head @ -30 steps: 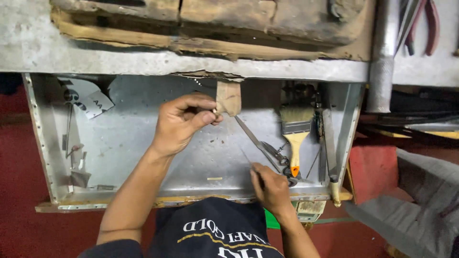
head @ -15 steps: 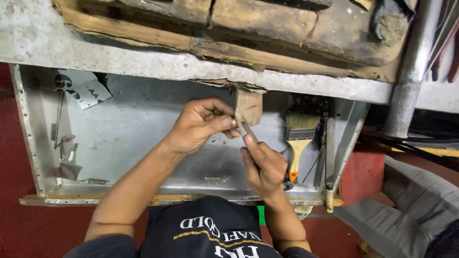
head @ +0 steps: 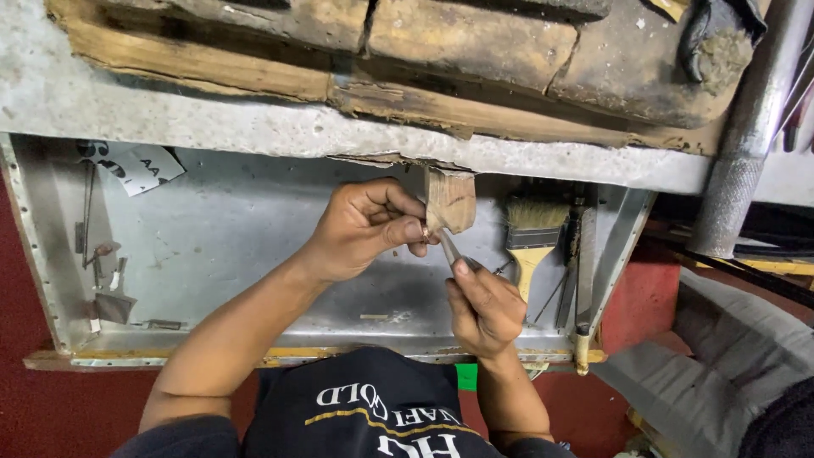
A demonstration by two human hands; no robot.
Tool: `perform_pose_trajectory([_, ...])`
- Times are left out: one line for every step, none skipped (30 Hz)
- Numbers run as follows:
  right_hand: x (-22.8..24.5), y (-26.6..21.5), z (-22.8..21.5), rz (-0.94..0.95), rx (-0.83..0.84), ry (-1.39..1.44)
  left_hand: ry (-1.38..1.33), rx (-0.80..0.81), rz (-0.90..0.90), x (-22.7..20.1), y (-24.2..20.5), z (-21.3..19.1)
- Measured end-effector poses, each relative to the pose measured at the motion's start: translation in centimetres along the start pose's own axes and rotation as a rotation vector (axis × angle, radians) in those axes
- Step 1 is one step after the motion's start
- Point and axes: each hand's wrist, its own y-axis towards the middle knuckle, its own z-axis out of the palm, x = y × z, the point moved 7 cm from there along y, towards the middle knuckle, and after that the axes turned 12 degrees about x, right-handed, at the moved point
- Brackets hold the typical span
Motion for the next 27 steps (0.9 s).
perform_pose_trajectory([0.1,0.2,0.1,0.002,0.000,0.000,-0.001,-0.001,-0.001,0.0,-0.1,-0.2])
perform_pose_trajectory([0.2,0.4,0.2,-0.013,0.009,0.007,-0.004,0.022,-0.015,0.1,0.0,-0.3])
perform_pose_trajectory([0.3,0.6,0.3,-0.027,0.018,0.015,-0.008,0.044,-0.029,0.2,0.0,-0.4])
perform_pose_trajectory([0.3,0.7,0.4,-0.026,0.019,0.015,-0.009,0.043,-0.030,0.1,0.1,-0.3])
perform_pose_trajectory([0.4,0.7,0.5,-0.028,0.019,0.006,-0.002,0.049,-0.036,0.0,0.1,-0.3])
perform_pose_trajectory([0.5,0.7,0.6,-0.030,0.020,-0.004,0.004,0.054,-0.041,-0.1,0.2,-0.2])
perform_pose_trajectory([0.5,0.5,0.6,-0.029,0.021,-0.003,0.003,0.053,-0.042,-0.1,0.2,-0.2])
perform_pose_trajectory([0.4,0.4,0.6,-0.028,0.023,-0.004,0.006,0.061,-0.044,-0.1,0.2,-0.2])
perform_pose_trajectory([0.3,0.3,0.7,-0.026,0.025,-0.005,0.010,0.070,-0.045,-0.2,0.3,-0.2])
perform_pose_trajectory([0.3,0.4,0.7,-0.026,0.027,-0.004,0.009,0.068,-0.045,-0.2,0.3,-0.3])
perform_pose_trajectory([0.3,0.5,0.7,-0.026,0.031,-0.002,0.017,0.071,-0.046,-0.3,0.3,-0.3])
perform_pose_trajectory([0.2,0.6,0.7,-0.027,0.034,0.000,0.026,0.075,-0.048,-0.4,0.3,-0.3])
perform_pose_trajectory([0.2,1.2,0.7,-0.027,0.035,0.001,0.026,0.073,-0.047,-0.5,0.3,-0.5])
perform_pose_trajectory([0.3,1.7,0.8,-0.036,0.039,0.005,0.077,0.082,-0.046,-0.5,0.3,-0.6])
perform_pose_trajectory([0.3,2.1,0.8,-0.044,0.043,0.008,0.128,0.091,-0.045,-0.6,0.2,-0.6])
perform_pose_trajectory([0.3,2.5,0.9,-0.041,0.044,0.008,0.126,0.089,-0.047,-0.7,0.3,-0.5])
perform_pose_trajectory([0.4,2.9,0.9,-0.045,0.044,-0.002,0.135,0.089,-0.042,-0.9,0.3,-0.4])
perform_pose_trajectory([0.5,3.3,1.0,-0.050,0.045,-0.012,0.145,0.088,-0.036,-1.0,0.4,-0.3])
perform_pose_trajectory([0.5,2.7,1.0,-0.049,0.046,-0.012,0.143,0.088,-0.037,-1.0,0.4,-0.3])
perform_pose_trajectory([0.5,2.2,1.0,-0.047,0.040,-0.011,0.156,0.087,-0.034,-1.1,0.4,-0.3])
perform_pose_trajectory([0.5,1.7,1.1,-0.046,0.034,-0.010,0.168,0.086,-0.030,-1.3,0.3,-0.3])
perform_pose_trajectory([0.6,1.7,1.1,-0.048,0.036,-0.009,0.169,0.085,-0.028,-1.4,0.5,-0.3])
perform_pose_trajectory([0.6,1.7,1.1,-0.046,0.026,-0.011,0.183,0.087,-0.024,-1.6,0.6,-0.3])
perform_pose_trajectory([0.8,1.4,1.0,-0.038,0.014,-0.014,0.194,0.091,-0.026,-1.6,0.6,-0.1])
perform_pose_trajectory([0.9,2.1,0.9,-0.033,0.014,-0.014,0.192,0.090,-0.031,-1.7,0.5,-0.1])
perform_pose_trajectory([0.9,2.8,0.9,-0.042,0.032,-0.030,0.209,0.094,-0.029,-1.9,0.5,0.0])
perform_pose_trajectory([1.0,3.6,0.9,-0.051,0.050,-0.046,0.225,0.098,-0.026,-2.0,0.6,0.0])
